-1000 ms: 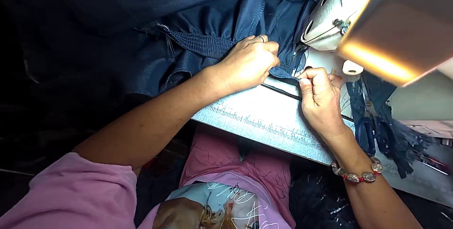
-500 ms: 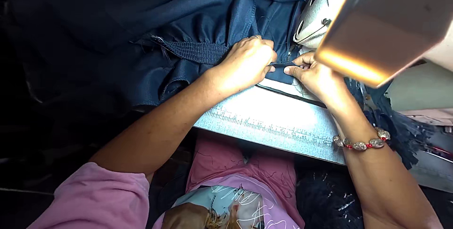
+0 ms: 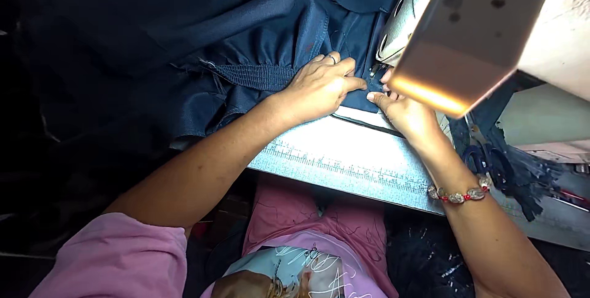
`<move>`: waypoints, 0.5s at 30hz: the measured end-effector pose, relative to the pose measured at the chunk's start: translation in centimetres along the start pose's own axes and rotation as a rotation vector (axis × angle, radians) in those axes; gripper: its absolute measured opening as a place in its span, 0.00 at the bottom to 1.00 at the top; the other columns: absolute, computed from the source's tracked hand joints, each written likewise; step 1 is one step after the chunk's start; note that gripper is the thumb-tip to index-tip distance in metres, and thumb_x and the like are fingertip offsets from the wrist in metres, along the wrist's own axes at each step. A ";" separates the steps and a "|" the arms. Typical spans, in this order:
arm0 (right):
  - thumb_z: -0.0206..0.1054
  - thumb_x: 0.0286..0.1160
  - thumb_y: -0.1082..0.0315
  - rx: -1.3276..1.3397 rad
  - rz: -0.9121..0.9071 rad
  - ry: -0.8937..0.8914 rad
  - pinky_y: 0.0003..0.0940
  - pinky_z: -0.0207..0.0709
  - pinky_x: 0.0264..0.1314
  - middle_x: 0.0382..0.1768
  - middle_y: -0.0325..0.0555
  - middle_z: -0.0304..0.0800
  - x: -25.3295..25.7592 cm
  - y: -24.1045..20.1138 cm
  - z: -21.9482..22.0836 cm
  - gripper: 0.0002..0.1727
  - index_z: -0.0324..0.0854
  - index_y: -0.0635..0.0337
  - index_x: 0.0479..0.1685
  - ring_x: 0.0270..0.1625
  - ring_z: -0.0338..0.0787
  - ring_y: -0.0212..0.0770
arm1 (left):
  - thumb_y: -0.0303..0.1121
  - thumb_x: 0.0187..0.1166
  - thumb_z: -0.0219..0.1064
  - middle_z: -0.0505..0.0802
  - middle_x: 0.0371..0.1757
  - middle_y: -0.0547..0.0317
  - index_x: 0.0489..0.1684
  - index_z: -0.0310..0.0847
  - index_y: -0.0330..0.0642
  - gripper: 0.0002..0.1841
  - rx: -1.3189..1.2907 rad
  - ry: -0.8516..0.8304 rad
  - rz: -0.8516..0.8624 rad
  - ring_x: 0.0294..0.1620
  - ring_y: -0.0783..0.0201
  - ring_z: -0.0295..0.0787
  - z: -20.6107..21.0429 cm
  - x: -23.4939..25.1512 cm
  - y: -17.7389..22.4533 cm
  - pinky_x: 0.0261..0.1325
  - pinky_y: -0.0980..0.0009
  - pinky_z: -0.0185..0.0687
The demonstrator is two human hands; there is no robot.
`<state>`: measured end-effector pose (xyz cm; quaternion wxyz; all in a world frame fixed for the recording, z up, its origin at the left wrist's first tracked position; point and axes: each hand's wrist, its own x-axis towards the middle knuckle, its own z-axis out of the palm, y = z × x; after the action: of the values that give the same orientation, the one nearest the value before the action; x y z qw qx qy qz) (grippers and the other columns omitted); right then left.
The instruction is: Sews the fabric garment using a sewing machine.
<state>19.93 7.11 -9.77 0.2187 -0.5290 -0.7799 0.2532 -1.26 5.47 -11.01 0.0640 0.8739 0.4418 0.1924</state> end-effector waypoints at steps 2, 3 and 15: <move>0.74 0.75 0.69 -0.021 -0.174 0.070 0.44 0.76 0.40 0.41 0.57 0.86 -1.4 0.3 0.2 0.13 0.84 0.65 0.53 0.35 0.82 0.48 | 0.26 0.83 0.51 0.87 0.44 0.45 0.63 0.90 0.51 0.21 -0.035 -0.024 -0.037 0.51 0.42 0.83 0.2 0.1 0.0 0.53 0.50 0.74; 0.73 0.76 0.69 -0.046 -0.233 0.093 0.45 0.78 0.43 0.44 0.57 0.88 -1.7 0.5 0.3 0.12 0.87 0.64 0.54 0.39 0.85 0.50 | 0.26 0.83 0.51 0.87 0.44 0.45 0.63 0.90 0.51 0.21 -0.037 -0.022 -0.042 0.51 0.42 0.82 0.3 0.1 0.0 0.52 0.51 0.73; 0.64 0.82 0.45 -0.344 -0.238 0.100 0.64 0.72 0.59 0.62 0.62 0.86 -3.3 0.8 0.8 0.29 0.86 0.58 0.68 0.63 0.84 0.64 | 0.26 0.81 0.51 0.87 0.43 0.45 0.62 0.90 0.50 0.22 -0.029 0.007 0.002 0.49 0.42 0.82 0.5 0.0 -0.2 0.50 0.51 0.73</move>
<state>21.14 4.19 -11.20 0.1920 -0.4745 -0.8568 0.0621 -1.25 5.62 -11.59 0.0750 0.8726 0.4385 0.2019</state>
